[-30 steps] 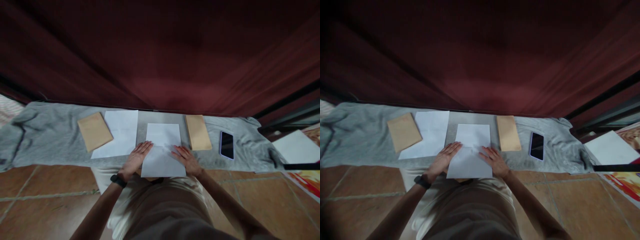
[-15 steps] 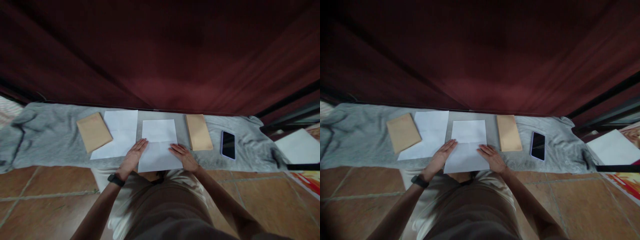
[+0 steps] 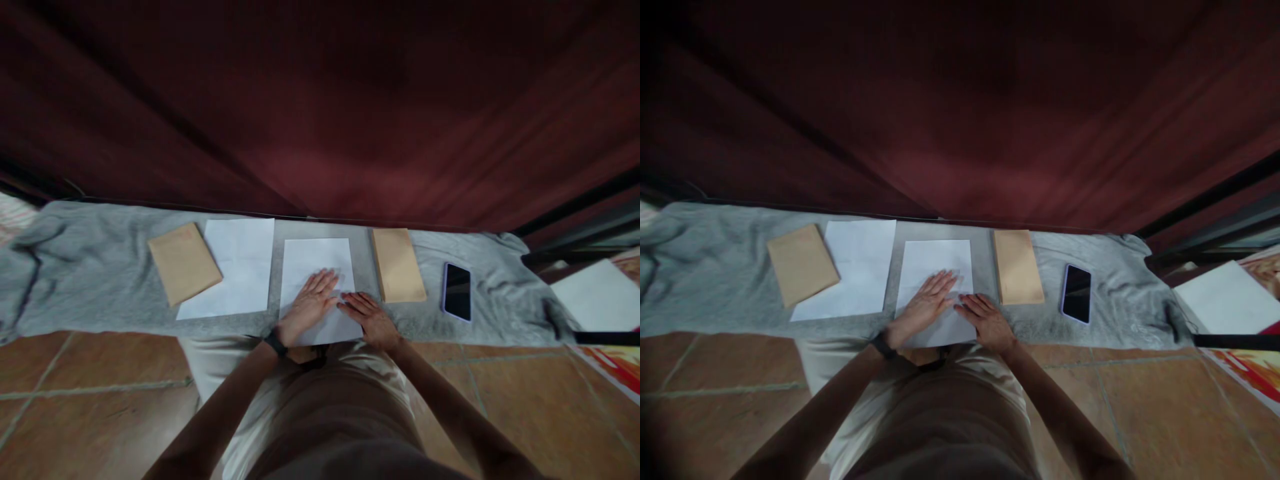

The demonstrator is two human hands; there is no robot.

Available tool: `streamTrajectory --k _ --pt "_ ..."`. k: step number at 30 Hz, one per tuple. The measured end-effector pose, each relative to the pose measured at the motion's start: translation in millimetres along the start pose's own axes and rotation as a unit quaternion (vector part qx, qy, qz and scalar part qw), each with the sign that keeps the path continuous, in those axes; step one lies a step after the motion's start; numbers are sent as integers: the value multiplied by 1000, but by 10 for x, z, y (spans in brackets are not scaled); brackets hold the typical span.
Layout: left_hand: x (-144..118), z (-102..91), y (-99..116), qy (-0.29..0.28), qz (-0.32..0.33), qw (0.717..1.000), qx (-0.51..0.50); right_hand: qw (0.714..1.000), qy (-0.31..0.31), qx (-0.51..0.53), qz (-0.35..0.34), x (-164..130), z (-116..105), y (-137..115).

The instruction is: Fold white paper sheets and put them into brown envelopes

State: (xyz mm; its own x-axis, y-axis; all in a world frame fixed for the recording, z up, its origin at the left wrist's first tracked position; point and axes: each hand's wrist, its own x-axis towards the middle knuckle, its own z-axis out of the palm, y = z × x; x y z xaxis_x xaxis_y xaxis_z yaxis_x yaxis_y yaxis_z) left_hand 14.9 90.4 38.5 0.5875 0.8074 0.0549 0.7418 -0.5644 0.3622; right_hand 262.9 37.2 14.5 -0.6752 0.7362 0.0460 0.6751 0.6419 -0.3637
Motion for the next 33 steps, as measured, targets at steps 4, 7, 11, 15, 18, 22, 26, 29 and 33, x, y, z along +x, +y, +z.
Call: streamTrajectory --k 4,7,11,15,18,22,26,29,33 --pt "282 213 36 16 -6 998 53 1000 5 -5 15 3 -11 -21" --pt "339 201 -127 36 -9 997 65 1000 10 -4 17 7 -31 -32" --pt "326 122 -453 70 -71 993 67 1000 20 5 13 15 -48 -38" --pt "362 68 -713 102 -162 980 60 999 29 14 22 17 -29 -31" --pt "402 34 -747 111 -186 975 55 999 34 23 27 17 1 -12" --pt "205 -48 -612 78 -156 985 -1 997 55 31 38 16 47 36" --pt "-443 -178 -477 61 -30 993 -93 997 64 38 31 10 68 80" --pt "-997 -244 -447 37 8 995 -92 996 70 46 34 26 58 94" --pt "-1372 -220 -457 19 -14 999 -44 995 81 51 37 72 30 83"
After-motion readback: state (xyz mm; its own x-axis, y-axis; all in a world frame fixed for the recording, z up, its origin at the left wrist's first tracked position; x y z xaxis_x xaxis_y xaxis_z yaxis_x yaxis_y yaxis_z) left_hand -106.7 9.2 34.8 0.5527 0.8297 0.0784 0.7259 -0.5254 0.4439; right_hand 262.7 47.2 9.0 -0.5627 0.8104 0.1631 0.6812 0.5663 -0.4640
